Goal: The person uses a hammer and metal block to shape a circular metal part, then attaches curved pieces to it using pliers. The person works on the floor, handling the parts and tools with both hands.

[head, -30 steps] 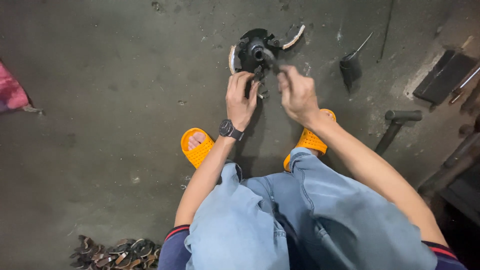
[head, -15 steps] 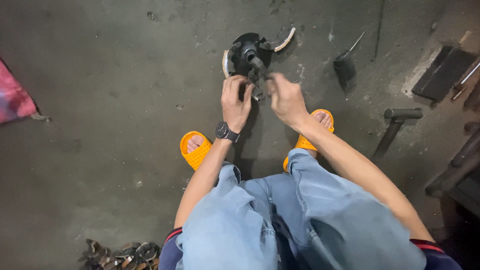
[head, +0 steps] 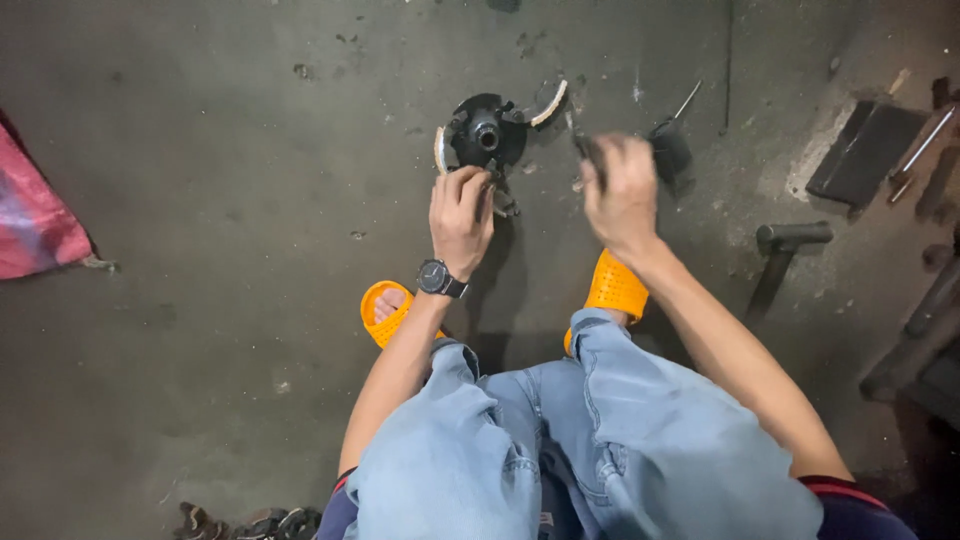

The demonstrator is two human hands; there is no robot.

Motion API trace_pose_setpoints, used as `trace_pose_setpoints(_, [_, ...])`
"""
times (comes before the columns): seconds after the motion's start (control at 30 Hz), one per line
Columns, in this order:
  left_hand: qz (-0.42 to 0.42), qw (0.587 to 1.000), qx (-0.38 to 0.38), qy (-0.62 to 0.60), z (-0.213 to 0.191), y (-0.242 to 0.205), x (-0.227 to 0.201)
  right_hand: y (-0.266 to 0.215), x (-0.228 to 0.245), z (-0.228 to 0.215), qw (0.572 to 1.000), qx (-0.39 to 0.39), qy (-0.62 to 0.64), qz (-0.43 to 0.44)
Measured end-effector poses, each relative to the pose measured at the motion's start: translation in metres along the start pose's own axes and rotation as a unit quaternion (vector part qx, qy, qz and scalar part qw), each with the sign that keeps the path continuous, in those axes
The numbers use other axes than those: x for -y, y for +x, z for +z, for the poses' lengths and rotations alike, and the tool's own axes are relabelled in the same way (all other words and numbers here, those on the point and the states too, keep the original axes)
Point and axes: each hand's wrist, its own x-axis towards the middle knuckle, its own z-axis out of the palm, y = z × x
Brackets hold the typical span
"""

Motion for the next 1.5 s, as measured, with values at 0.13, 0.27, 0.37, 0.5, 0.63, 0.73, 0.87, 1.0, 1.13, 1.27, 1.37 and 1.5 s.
trace_pose_setpoints(0.13, [0.058, 0.99, 0.057, 0.117, 0.003, 0.026, 0.009, 0.037, 0.01, -0.023, 0.994, -0.014, 0.089, 0.068])
trace_pose_setpoints(0.27, [0.096, 0.973, 0.118, 0.174, 0.004, 0.046, 0.017, 0.079, -0.002, 0.01, 0.914, 0.06, 0.393, 0.082])
trace_pose_setpoints(0.37, [0.129, 0.967, 0.113, 0.189, -0.003, 0.055, 0.016, 0.094, 0.017, -0.021, 0.884, 0.033, 0.455, 0.103])
trace_pose_setpoints(0.5, [0.115, 0.944, 0.226, 0.213, -0.011, 0.073, 0.019, 0.07, 0.022, -0.014, 0.929, 0.003, 0.366, 0.06])
trace_pose_setpoints(0.63, [0.076, 0.948, 0.247, 0.185, -0.01, 0.072, 0.036, 0.028, 0.042, 0.011, 0.986, 0.133, 0.097, -0.04])
trace_pose_setpoints(0.73, [0.048, 0.973, 0.177, 0.141, -0.017, 0.055, 0.054, 0.022, 0.036, 0.026, 0.98, 0.136, -0.1, -0.105])
trace_pose_setpoints(0.87, [0.011, 0.984, 0.119, 0.129, -0.021, 0.038, 0.055, 0.049, 0.025, 0.003, 0.998, 0.001, -0.044, -0.037])
trace_pose_setpoints(1.0, [0.015, 0.986, 0.104, 0.126, -0.021, 0.034, 0.059, 0.056, 0.038, 0.011, 0.985, 0.009, 0.166, -0.041])
trace_pose_setpoints(1.13, [0.005, 0.993, 0.089, 0.079, -0.032, 0.033, 0.055, 0.057, 0.045, 0.019, 0.924, 0.144, 0.354, -0.018])
trace_pose_setpoints(1.27, [-0.165, 0.986, 0.01, -0.006, -0.059, 0.014, 0.021, 0.055, 0.038, 0.016, 0.909, 0.174, 0.379, 0.012])
trace_pose_setpoints(1.37, [-0.383, 0.899, 0.014, -0.211, -0.054, -0.018, 0.007, 0.055, 0.034, 0.025, 0.905, 0.172, 0.387, 0.027])
trace_pose_setpoints(1.5, [-0.374, 0.799, -0.017, -0.471, -0.035, -0.052, 0.026, 0.062, 0.041, 0.019, 0.905, 0.171, 0.39, 0.025])
